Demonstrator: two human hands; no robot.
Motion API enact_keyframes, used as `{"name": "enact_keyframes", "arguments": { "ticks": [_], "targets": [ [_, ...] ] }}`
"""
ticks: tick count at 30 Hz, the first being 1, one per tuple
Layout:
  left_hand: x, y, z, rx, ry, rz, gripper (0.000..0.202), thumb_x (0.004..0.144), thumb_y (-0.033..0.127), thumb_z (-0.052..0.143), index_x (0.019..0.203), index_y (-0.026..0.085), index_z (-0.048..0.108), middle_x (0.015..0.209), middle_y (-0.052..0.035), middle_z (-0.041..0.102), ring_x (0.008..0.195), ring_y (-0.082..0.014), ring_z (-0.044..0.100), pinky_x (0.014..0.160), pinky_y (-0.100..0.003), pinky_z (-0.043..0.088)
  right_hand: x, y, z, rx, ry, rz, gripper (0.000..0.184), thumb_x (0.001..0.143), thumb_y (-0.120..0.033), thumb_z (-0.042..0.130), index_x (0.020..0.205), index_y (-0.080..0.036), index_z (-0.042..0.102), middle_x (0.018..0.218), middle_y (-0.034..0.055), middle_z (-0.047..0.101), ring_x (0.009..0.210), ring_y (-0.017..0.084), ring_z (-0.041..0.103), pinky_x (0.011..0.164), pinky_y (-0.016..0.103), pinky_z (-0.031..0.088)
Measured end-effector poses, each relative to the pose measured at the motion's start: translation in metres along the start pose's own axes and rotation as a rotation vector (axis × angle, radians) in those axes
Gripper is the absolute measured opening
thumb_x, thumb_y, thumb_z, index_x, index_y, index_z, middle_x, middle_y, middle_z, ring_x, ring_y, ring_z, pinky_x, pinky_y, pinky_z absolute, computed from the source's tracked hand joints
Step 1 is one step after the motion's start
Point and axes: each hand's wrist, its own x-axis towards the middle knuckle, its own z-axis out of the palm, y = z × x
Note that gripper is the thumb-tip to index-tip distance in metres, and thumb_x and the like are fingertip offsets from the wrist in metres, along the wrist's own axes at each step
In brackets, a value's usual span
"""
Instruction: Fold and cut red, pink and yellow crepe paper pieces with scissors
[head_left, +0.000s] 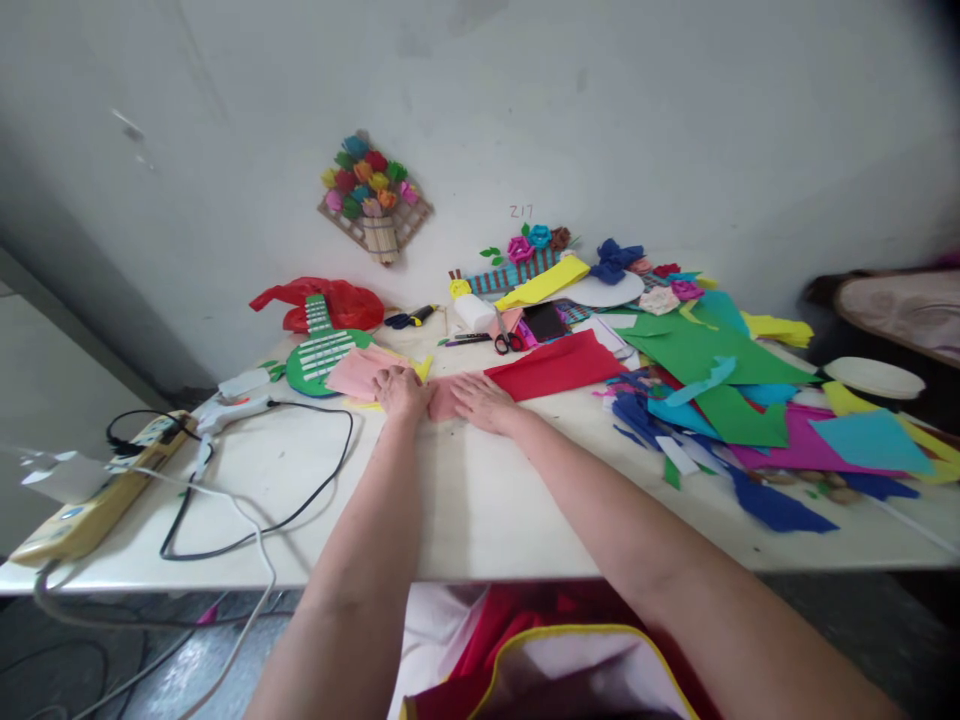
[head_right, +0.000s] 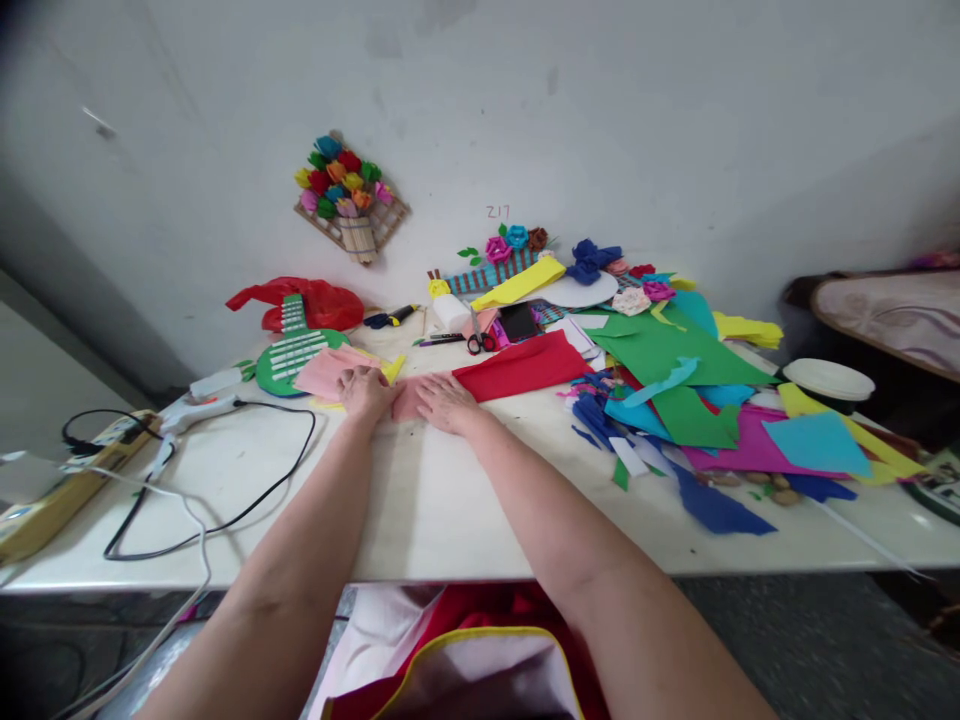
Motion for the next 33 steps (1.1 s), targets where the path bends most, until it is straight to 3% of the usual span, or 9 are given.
{"name": "enact_keyframes", "arguments": {
  "ticks": [5,8,10,12,16,18,21,29,33],
  "targets": [
    [0.002,-0.006,-0.005,-0.109,0.237,-0.133,0.027,0.072,0.031,0.054,0.096,0.018,0.06,0.11,-0.012,0.056,0.111,-0.0305,0.041,0.094,-0.043,0.029,0.0,-0.003,0.0,0.039,-0.094,0.036,0.055,0.091,-0.039,0.02,0.14,-0.016,0.024,0.148,0.0032,0.017,0.136,0.017,0.012,0.109,0.037,0.011],
    [0.003,0.0,-0.01,-0.272,0.295,-0.078,0.031,0.079,0.027,0.046,0.104,0.014,0.057,0.109,-0.0129,0.057,0.109,-0.0253,0.046,0.093,-0.037,0.034,0.0,-0.003,-0.002,0.064,-0.078,0.034,0.056,0.091,-0.041,0.02,0.141,-0.018,0.021,0.148,0.0033,0.017,0.136,0.017,0.013,0.108,0.039,0.013],
    [0.002,0.012,-0.009,-0.39,0.222,0.073,0.034,0.083,0.029,0.04,0.108,0.013,0.055,0.112,-0.0119,0.057,0.11,-0.0213,0.049,0.095,-0.033,0.035,-0.001,-0.004,-0.003,0.065,-0.077,0.04,0.055,0.091,-0.042,0.018,0.141,-0.019,0.022,0.148,0.0029,0.018,0.136,0.018,0.013,0.108,0.04,0.013],
    [-0.002,0.027,-0.004,-0.429,0.067,0.21,0.04,0.085,0.034,0.038,0.114,0.011,0.052,0.122,-0.0121,0.054,0.116,-0.0195,0.045,0.1,-0.031,0.031,-0.001,-0.004,-0.004,0.04,-0.075,0.032,0.054,0.091,-0.04,0.017,0.14,-0.019,0.026,0.147,0.0033,0.021,0.135,0.019,0.015,0.108,0.041,0.013],
    [-0.015,0.05,0.011,-0.273,-0.328,0.32,0.053,0.089,0.042,0.028,0.131,0.012,0.04,0.141,-0.0104,0.035,0.133,-0.0228,0.022,0.107,-0.035,0.02,0.002,-0.004,-0.001,-0.017,-0.053,0.029,0.057,0.089,-0.038,0.029,0.141,-0.016,0.023,0.148,0.0047,0.017,0.136,0.022,0.011,0.11,0.038,0.009],
    [-0.02,0.053,0.015,-0.159,-0.419,0.454,0.049,0.09,0.037,0.026,0.134,0.02,0.036,0.145,-0.0057,0.026,0.135,-0.0217,0.013,0.108,-0.037,0.014,0.004,-0.003,0.001,-0.023,-0.058,0.051,0.062,0.087,-0.04,0.032,0.142,-0.016,0.018,0.149,0.0041,0.009,0.137,0.022,0.007,0.11,0.036,0.007],
    [-0.023,0.051,0.013,-0.051,-0.465,0.568,0.048,0.091,0.033,0.023,0.137,0.027,0.031,0.148,-0.0029,0.018,0.136,-0.0213,0.004,0.109,-0.04,0.007,0.006,-0.001,0.005,-0.027,-0.084,0.057,0.063,0.087,-0.041,0.032,0.143,-0.016,0.015,0.149,0.0036,0.005,0.137,0.022,0.003,0.111,0.037,0.003],
    [-0.021,0.055,0.009,-0.087,-0.462,0.403,0.051,0.09,0.041,0.017,0.139,0.03,0.024,0.147,-0.0038,0.021,0.136,-0.0245,0.009,0.106,-0.05,0.013,0.006,0.001,0.009,0.041,-0.082,0.063,0.064,0.086,-0.042,0.027,0.143,-0.021,0.007,0.149,-0.0037,0.003,0.137,0.021,-0.001,0.111,0.039,0.003],
    [-0.02,0.052,0.012,-0.07,-0.473,0.394,0.052,0.091,0.037,0.012,0.141,0.023,0.021,0.148,-0.0068,0.016,0.136,-0.0254,0.008,0.106,-0.048,0.013,0.003,0.0,0.003,0.057,-0.13,0.11,0.064,0.087,-0.042,0.025,0.143,-0.018,0.008,0.149,-0.0014,0.003,0.137,0.02,0.0,0.111,0.038,0.004]
  ]
}}
